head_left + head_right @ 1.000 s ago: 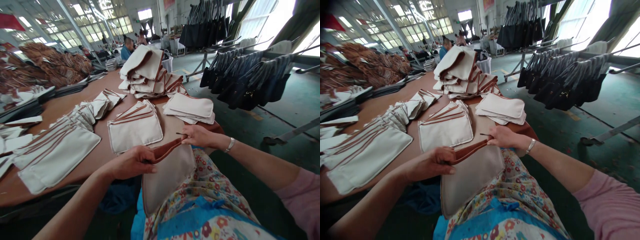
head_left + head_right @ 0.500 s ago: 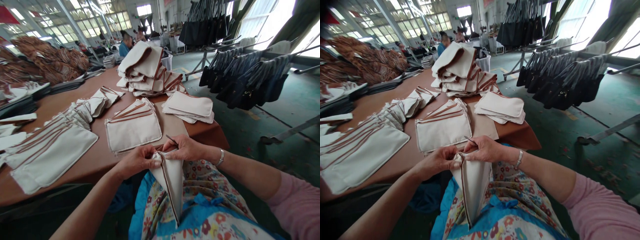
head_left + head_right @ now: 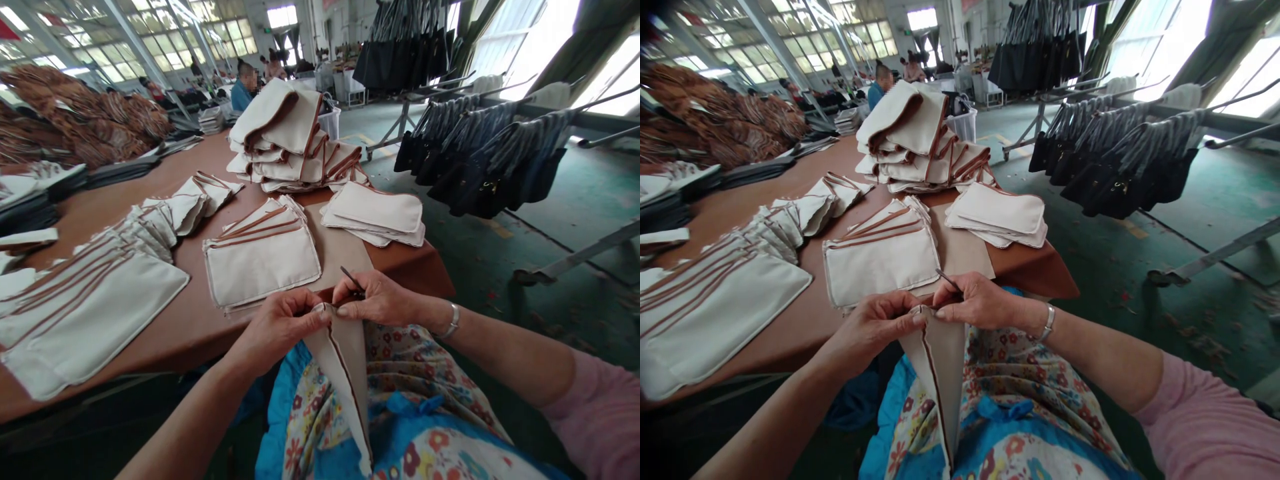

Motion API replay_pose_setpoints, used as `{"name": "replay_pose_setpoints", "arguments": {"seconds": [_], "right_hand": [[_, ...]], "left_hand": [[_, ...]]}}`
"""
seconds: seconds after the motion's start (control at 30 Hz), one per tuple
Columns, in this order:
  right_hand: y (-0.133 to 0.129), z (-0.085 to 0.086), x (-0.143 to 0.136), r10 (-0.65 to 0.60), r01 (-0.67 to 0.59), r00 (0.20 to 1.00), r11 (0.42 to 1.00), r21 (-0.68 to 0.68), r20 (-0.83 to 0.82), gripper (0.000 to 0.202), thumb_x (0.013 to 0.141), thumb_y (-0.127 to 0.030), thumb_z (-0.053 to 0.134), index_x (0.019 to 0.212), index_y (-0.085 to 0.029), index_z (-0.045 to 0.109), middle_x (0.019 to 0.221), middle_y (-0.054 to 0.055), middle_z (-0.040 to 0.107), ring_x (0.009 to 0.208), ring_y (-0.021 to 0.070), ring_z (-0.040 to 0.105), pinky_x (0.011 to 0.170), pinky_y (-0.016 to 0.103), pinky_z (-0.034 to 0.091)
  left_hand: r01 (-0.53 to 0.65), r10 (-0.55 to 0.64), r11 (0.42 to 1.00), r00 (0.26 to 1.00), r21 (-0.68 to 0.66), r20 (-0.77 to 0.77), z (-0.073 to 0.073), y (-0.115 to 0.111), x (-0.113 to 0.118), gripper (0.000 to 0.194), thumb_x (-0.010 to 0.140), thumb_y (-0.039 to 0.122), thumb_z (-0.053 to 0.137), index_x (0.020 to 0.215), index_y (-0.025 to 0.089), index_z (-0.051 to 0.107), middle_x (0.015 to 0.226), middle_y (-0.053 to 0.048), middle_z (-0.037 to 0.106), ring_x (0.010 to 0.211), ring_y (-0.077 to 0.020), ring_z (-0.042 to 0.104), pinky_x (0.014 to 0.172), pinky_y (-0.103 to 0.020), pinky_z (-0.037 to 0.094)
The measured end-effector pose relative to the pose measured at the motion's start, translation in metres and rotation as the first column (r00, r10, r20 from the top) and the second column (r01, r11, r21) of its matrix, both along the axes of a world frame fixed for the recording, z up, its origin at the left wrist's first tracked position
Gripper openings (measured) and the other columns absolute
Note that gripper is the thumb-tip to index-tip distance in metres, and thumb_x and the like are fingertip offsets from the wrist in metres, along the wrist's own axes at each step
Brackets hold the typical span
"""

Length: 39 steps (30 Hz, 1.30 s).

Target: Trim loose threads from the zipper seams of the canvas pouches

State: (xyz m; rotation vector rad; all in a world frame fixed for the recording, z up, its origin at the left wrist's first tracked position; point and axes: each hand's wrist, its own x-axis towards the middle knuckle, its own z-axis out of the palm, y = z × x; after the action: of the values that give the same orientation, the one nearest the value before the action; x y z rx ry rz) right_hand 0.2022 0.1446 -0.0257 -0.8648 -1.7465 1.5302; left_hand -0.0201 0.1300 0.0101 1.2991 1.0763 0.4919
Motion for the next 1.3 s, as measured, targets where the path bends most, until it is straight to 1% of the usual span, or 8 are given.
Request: {"name": "replay_pose_setpoints", "arguments": {"seconds": [0.3,0.43,0.53,0.8,0.97,1.07,1.17,1.3], "right_hand": [[0.008,0.014,0.009,0.129,-0.131,0.988,0.991,0.016,0.085,0.012,0.079,-0.02,0.063,0.087,-0.011,0.064,0.071,-0.003,0.055,0.064,0.0079,0.045,0.062,0.02,0.036],[0.007,0.026,0.007,0.148,-0.155,0.98,0.987,0.044,0.132,0.022,0.087,-0.031,0.057,0.093,-0.011,0.065,0.076,0.0,0.058,0.069,0.0095,0.047,0.063,0.021,0.037],[0.007,0.029,0.003,0.112,-0.122,0.984,0.99,0.067,0.138,0.033,0.08,-0.043,0.068,0.091,-0.012,0.061,0.076,0.0,0.058,0.068,0.0097,0.047,0.061,0.02,0.037],[0.01,0.024,-0.002,0.049,-0.042,0.991,0.997,-0.06,0.128,0.008,0.073,-0.018,0.063,0.076,-0.011,0.064,0.061,-0.003,0.056,0.054,0.0061,0.042,0.051,0.018,0.033],[0.002,0.021,-0.004,-0.08,0.083,0.991,0.996,-0.026,0.105,0.008,0.072,-0.014,0.061,0.075,-0.011,0.068,0.066,-0.001,0.067,0.058,0.0078,0.051,0.054,0.018,0.036],[-0.001,0.018,-0.006,-0.112,0.118,0.989,0.992,-0.051,0.097,0.011,0.071,-0.012,0.06,0.076,-0.011,0.069,0.07,0.001,0.07,0.059,0.0088,0.056,0.055,0.018,0.04],[-0.004,0.015,-0.007,-0.143,0.149,0.988,0.985,-0.091,0.064,0.009,0.072,-0.012,0.06,0.076,-0.011,0.068,0.069,0.002,0.071,0.06,0.0103,0.059,0.058,0.019,0.044],[-0.01,0.011,-0.006,-0.185,0.181,0.982,0.976,0.121,0.024,0.012,0.076,-0.011,0.06,0.082,-0.012,0.071,0.076,0.002,0.071,0.068,0.0119,0.063,0.066,0.021,0.048]], "left_hand": [[0.057,-0.056,0.998,0.997,-0.022,0.059,0.007,0.0,0.005,0.027,0.084,0.038,0.068,0.083,0.012,0.063,0.077,-0.003,0.06,0.07,-0.0123,0.05,0.067,-0.023,0.04],[0.037,-0.034,0.996,0.998,0.075,-0.044,0.008,-0.001,0.011,0.027,0.086,0.039,0.062,0.079,0.013,0.063,0.071,-0.001,0.056,0.065,-0.0115,0.046,0.063,-0.022,0.039],[0.064,-0.042,0.985,0.99,0.16,-0.137,0.01,-0.002,0.016,0.024,0.086,0.036,0.059,0.077,0.013,0.063,0.071,0.0,0.056,0.064,-0.0117,0.045,0.06,-0.021,0.038],[0.047,0.02,0.965,0.967,0.257,-0.252,0.001,-0.002,0.018,0.029,0.087,0.041,0.056,0.081,0.014,0.066,0.069,0.0,0.057,0.06,-0.0117,0.046,0.056,-0.021,0.036],[0.062,-0.055,0.994,0.995,0.092,-0.08,-0.003,0.005,0.009,0.03,0.085,0.044,0.062,0.084,0.014,0.067,0.076,-0.001,0.062,0.07,-0.0138,0.052,0.064,-0.023,0.04],[0.043,-0.042,0.999,0.998,-0.008,0.042,-0.006,0.01,0.003,0.038,0.09,0.047,0.052,0.087,0.014,0.07,0.082,-0.004,0.065,0.076,-0.0162,0.055,0.07,-0.025,0.043],[0.029,-0.025,0.997,0.998,-0.071,0.05,-0.009,0.013,0.002,0.053,0.093,0.055,0.039,0.084,0.013,0.071,0.078,-0.006,0.067,0.074,-0.0183,0.058,0.069,-0.027,0.045],[0.011,-0.012,0.998,1.0,-0.055,-0.006,-0.012,0.013,0.01,0.056,0.091,0.058,0.042,0.076,0.013,0.072,0.07,-0.005,0.066,0.064,-0.0171,0.058,0.061,-0.025,0.045]]}}
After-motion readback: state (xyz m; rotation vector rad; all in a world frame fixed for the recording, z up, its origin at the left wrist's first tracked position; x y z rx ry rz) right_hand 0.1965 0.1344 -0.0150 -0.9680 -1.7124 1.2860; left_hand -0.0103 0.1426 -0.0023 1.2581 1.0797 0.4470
